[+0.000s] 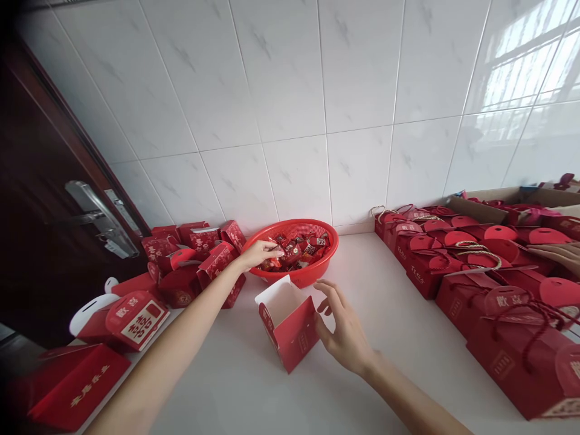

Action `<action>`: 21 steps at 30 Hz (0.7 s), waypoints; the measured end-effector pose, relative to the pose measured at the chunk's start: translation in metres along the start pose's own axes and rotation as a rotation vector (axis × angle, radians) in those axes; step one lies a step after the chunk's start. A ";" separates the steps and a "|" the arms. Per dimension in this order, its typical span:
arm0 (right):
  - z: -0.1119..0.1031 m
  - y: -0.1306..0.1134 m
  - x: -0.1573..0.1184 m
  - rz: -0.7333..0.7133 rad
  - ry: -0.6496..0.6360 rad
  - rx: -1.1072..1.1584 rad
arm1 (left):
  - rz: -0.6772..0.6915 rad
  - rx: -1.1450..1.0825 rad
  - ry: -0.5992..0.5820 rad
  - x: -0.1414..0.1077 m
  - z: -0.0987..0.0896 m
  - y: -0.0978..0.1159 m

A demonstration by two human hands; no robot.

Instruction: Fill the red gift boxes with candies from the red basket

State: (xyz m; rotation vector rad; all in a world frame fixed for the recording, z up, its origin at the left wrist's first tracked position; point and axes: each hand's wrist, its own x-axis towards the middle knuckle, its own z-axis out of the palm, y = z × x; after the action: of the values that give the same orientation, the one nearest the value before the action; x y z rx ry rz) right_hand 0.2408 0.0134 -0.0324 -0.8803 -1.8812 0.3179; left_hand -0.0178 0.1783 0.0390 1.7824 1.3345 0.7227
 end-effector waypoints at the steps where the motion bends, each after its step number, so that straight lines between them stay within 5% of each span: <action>1: 0.000 0.001 0.000 0.004 -0.003 -0.001 | -0.002 -0.041 0.017 -0.001 0.000 0.000; 21: 0.000 0.007 0.000 0.052 -0.009 0.016 | 0.000 -0.348 0.192 -0.006 0.003 0.002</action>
State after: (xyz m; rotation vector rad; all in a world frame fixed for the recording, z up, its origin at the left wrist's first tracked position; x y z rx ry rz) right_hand 0.2437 0.0185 -0.0366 -0.9200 -1.8643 0.3688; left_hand -0.0156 0.1719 0.0388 1.4640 1.2406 1.0773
